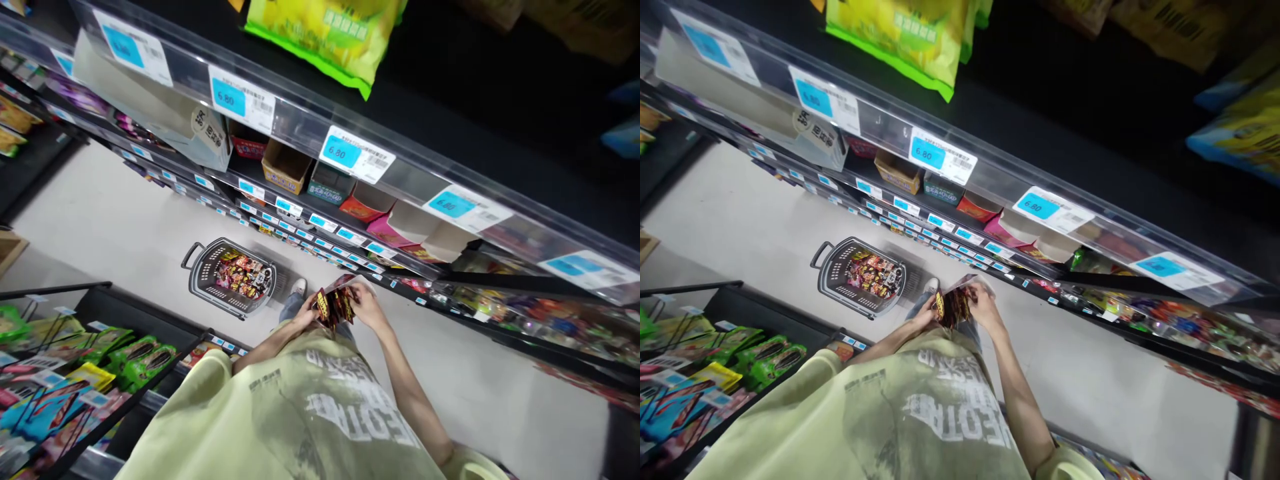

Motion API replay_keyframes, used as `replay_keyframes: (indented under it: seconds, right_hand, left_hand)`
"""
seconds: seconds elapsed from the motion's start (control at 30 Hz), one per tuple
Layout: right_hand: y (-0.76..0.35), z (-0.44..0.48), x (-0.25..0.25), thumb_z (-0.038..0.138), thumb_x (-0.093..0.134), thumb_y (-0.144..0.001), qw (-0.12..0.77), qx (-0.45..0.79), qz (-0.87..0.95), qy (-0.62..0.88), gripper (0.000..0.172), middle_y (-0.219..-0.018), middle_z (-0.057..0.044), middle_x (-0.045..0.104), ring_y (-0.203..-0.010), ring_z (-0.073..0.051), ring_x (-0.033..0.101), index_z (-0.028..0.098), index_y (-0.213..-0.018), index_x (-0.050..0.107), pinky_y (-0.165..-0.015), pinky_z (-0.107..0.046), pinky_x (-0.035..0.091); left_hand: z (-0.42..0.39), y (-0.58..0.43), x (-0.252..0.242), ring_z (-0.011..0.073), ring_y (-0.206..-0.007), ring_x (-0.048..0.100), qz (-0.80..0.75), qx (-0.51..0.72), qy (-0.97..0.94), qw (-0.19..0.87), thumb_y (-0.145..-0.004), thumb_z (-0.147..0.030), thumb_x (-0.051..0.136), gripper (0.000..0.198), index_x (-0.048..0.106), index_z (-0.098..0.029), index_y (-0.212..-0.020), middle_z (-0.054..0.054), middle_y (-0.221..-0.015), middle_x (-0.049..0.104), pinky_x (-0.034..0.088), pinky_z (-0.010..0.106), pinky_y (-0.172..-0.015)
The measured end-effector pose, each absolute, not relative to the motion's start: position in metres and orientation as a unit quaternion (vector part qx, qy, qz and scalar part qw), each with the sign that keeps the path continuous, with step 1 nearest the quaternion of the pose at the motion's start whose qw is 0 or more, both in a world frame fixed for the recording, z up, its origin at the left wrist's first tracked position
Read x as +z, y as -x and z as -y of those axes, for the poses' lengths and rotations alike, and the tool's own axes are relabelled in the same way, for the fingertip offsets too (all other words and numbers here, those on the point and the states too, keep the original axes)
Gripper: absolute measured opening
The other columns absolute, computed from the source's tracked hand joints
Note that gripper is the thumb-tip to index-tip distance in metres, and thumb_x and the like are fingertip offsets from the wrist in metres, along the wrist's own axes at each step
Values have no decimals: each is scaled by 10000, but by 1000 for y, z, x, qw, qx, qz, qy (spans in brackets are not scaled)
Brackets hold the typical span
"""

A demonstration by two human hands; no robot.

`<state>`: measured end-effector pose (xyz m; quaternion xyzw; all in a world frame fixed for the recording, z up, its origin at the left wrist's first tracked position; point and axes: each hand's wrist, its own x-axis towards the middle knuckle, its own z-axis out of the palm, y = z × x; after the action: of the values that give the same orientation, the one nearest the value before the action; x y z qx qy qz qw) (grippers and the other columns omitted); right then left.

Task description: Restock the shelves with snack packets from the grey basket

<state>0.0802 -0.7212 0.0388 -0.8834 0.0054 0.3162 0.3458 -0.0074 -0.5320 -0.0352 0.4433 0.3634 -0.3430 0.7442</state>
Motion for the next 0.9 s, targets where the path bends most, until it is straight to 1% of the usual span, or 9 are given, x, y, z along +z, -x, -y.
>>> replay_keyframes:
  seconds: [0.2, 0.3, 0.37, 0.43, 0.5, 0.57, 0.67, 0.8, 0.9]
  right_hand:
    - [-85, 723, 56, 515, 452, -960, 395, 302, -7, 868, 493, -1328, -82, 640, -1240, -255, 597, 233, -1352, 552, -1083, -419, 450]
    - [-76, 713, 68, 588, 634, -844, 348, 233, 8, 908, 697, -1504, -106, 470, -1366, -321, 463, 252, -1437, 486, -1135, -492, 387]
    - [-69, 705, 74, 508, 729, -786, 292, 158, 28, 943, 657, -1558, -108, 377, -1403, -357, 387, 252, -1368, 565, -1146, -515, 360]
    - [-66, 700, 77, 358, 703, -817, 247, 99, 31, 963, 467, -1484, -123, 452, -1348, -353, 432, 240, -1264, 639, -1109, -511, 385]
    - [-67, 702, 77, 240, 644, -832, 249, 101, 6, 963, 350, -1246, -125, 621, -1160, -307, 576, 224, -1181, 654, -982, -455, 473]
    - [-69, 710, 76, 218, 649, -810, 290, 149, -20, 945, 274, -982, -68, 692, -908, -247, 655, 222, -1084, 641, -816, -373, 512]
    - [-69, 724, 73, 291, 666, -819, 348, 163, -32, 923, 127, -807, 2, 676, -683, -172, 630, 224, -909, 605, -695, -292, 475]
    - [-60, 728, 69, 390, 599, -897, 389, 89, -48, 916, 197, -779, 4, 655, -637, -138, 609, 215, -817, 557, -660, -248, 452]
    - [-52, 718, 62, 388, 572, -917, 363, 94, -1, 927, 216, -772, -6, 643, -659, -149, 600, 216, -788, 564, -673, -254, 457]
  left_hand:
    - [550, -11, -39, 280, -926, 680, -344, -324, -471, 745, -654, -132, 748, 970, 318, -296, -1508, 105, -1490, 488, 604, 368, -702]
    - [561, -18, -44, 293, -967, 684, -335, -305, -479, 752, -661, -183, 774, 984, 298, -274, -1518, 150, -1510, 458, 615, 370, -702]
    - [566, -20, -46, 310, -1027, 672, -329, -294, -481, 758, -668, -188, 764, 980, 290, -251, -1524, 167, -1513, 448, 619, 372, -709]
    - [568, -21, -46, 328, -1084, 652, -323, -289, -477, 764, -664, -168, 746, 977, 292, -244, -1527, 164, -1508, 453, 626, 381, -718]
    - [568, -21, -46, 348, -1121, 635, -320, -291, -466, 772, -643, -136, 733, 981, 310, -249, -1521, 156, -1510, 451, 634, 399, -724]
    - [567, -20, -46, 365, -1152, 619, -323, -294, -447, 781, -611, -105, 727, 993, 334, -261, -1510, 138, -1526, 432, 641, 412, -737]
    - [565, -18, -48, 364, -1160, 618, -334, -297, -416, 792, -582, -78, 710, 1010, 341, -278, -1501, 118, -1532, 426, 643, 427, -775]
    - [562, -18, -51, 333, -1146, 630, -336, -277, -388, 812, -573, -56, 656, 980, 366, -299, -1478, 101, -1537, 414, 634, 450, -812]
    - [561, -21, -52, 316, -1141, 633, -323, -246, -380, 831, -576, -46, 624, 941, 402, -313, -1450, 81, -1549, 396, 635, 441, -813]
